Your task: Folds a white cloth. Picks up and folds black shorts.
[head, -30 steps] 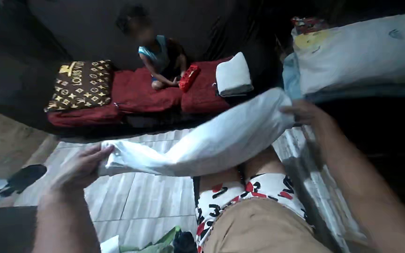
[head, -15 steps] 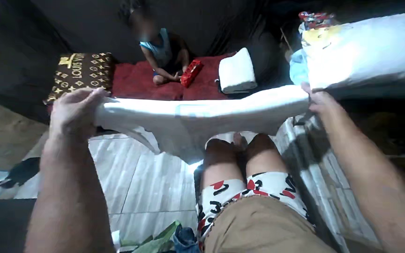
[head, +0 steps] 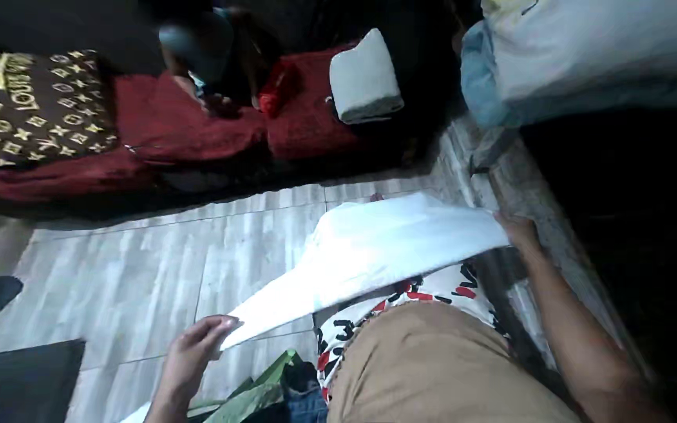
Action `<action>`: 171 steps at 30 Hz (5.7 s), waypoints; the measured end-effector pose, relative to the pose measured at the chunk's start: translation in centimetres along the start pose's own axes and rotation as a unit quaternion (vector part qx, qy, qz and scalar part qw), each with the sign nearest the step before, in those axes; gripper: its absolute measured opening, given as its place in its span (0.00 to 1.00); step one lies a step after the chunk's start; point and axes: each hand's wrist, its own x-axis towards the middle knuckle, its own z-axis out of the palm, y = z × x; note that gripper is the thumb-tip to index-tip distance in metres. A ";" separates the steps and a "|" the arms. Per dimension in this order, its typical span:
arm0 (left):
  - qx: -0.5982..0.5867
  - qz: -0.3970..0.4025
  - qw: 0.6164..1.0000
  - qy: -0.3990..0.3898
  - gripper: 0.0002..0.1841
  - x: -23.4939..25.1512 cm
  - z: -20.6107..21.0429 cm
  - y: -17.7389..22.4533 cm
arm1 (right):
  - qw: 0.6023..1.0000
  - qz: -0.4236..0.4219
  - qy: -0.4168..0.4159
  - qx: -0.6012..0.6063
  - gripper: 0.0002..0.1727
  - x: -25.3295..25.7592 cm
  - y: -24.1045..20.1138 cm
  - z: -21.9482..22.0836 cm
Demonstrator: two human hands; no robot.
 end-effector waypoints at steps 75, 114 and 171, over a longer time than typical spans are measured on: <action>-0.204 0.014 0.976 -0.080 0.09 22.2 7.1 10.1 | 0.914 -0.171 -0.135 -0.341 0.15 14.8 -10.6 2.8; -0.390 -0.012 0.897 -0.209 0.47 0.2 12.2 10.2 | 0.860 -0.160 -0.260 0.408 0.10 -13.8 -14.0 4.0; -0.023 0.369 0.922 -0.115 0.23 39.1 13.8 49.3 | 0.857 -0.514 -0.003 -0.048 0.16 11.8 -49.9 -0.9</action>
